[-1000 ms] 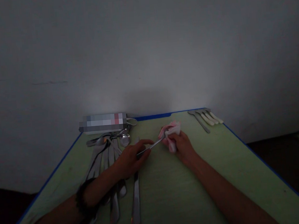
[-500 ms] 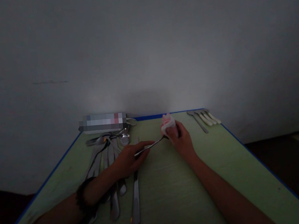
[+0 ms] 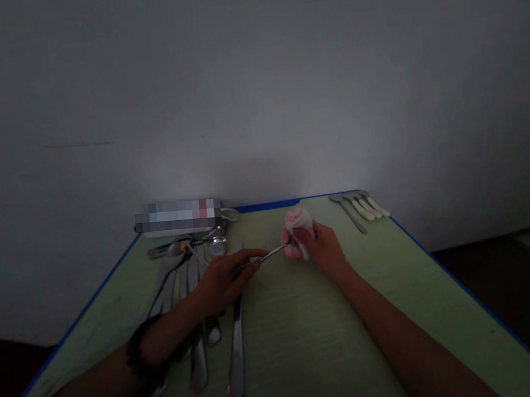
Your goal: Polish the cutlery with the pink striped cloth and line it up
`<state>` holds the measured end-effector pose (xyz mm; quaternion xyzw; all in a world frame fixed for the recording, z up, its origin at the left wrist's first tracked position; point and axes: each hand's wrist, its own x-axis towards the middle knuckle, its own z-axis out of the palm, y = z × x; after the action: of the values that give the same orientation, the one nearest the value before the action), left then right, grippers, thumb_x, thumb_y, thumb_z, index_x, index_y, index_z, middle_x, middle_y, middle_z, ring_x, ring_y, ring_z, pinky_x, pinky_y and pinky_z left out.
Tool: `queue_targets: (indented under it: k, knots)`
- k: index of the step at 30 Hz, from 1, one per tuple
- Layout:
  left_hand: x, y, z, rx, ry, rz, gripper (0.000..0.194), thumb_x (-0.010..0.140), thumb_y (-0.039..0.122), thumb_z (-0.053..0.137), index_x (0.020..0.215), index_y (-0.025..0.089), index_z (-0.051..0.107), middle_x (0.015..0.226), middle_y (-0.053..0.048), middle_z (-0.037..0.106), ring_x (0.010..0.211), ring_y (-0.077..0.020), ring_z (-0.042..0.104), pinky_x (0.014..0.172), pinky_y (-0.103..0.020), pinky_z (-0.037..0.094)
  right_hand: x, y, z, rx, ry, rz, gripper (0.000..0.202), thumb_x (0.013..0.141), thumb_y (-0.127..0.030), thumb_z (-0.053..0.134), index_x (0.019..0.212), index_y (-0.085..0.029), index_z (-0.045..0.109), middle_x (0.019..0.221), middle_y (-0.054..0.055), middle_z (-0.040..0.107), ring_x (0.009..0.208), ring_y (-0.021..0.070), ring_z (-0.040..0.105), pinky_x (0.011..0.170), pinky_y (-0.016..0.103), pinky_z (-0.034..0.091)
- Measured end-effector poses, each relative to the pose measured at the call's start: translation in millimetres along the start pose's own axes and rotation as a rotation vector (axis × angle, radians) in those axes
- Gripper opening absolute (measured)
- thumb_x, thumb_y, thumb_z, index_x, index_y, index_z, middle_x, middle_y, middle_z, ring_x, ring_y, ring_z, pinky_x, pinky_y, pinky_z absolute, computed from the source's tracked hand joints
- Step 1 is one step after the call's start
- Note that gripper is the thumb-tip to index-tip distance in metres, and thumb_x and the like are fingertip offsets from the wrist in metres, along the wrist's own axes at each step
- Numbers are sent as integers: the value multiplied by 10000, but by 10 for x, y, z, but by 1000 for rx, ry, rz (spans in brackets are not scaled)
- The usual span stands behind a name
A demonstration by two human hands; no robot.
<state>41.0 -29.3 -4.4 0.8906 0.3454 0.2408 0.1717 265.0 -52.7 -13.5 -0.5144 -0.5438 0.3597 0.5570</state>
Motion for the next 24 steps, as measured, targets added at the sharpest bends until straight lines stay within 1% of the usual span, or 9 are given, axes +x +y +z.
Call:
queue_targets:
  k: [3,6,9,13,16,18,20,22,24]
  knots:
    - [4,-10,18,-36,7,40,271,887,292,418,1037,198,624,745,3,677,598,-107,580,591,-194,408,-69,-35,179,289,39,38,342,812,-471,446,816,-177,620,806,39,652,640,146,594,576,264,482]
    - [5,-28,42,-33,-25,71,255,894,258,407,1009,198,626,739,7,671,577,-92,563,575,-182,396,-111,-30,306,444,137,86,320,808,-470,457,856,-186,596,825,39,642,675,147,607,632,278,510]
    - [4,-33,53,-5,-77,67,262,902,256,390,1006,198,623,636,31,621,503,-79,510,524,-176,363,-113,3,335,450,155,140,307,786,-453,498,886,-175,582,858,58,639,683,149,608,648,285,517]
    - [0,-15,50,17,-131,73,275,899,268,380,1005,201,624,591,41,594,469,-77,480,521,-184,363,-77,60,283,323,172,167,299,721,-404,586,890,-157,588,874,80,646,684,159,602,606,279,504]
    - [-3,1,34,-16,-159,85,266,891,285,397,996,193,623,723,7,649,563,-95,539,597,-201,408,-39,95,251,293,195,145,280,704,-380,593,873,-157,594,821,61,642,653,150,588,595,274,496]
    - [-3,7,14,-62,-171,97,253,889,291,413,1009,193,614,839,-14,663,673,-116,575,669,-217,426,-7,119,244,356,222,135,250,706,-352,576,871,-164,592,793,37,629,639,137,575,606,270,497]
    - [-1,9,-9,-114,-185,118,261,899,284,403,1054,201,596,911,-20,653,754,-131,582,722,-232,427,29,147,243,448,287,149,222,696,-311,565,863,-167,589,777,19,618,636,127,566,616,264,497]
    - [3,9,-27,-165,-200,135,290,915,270,369,1115,213,572,931,-19,640,801,-139,578,747,-238,424,60,170,242,533,366,171,210,679,-282,572,853,-165,584,754,7,608,629,119,558,618,256,494]
    - [8,8,-33,-204,-208,135,321,929,254,327,1157,223,551,911,-12,632,812,-138,576,753,-236,424,75,176,241,591,411,169,212,674,-284,590,851,-166,577,739,-1,601,621,112,554,613,247,488]
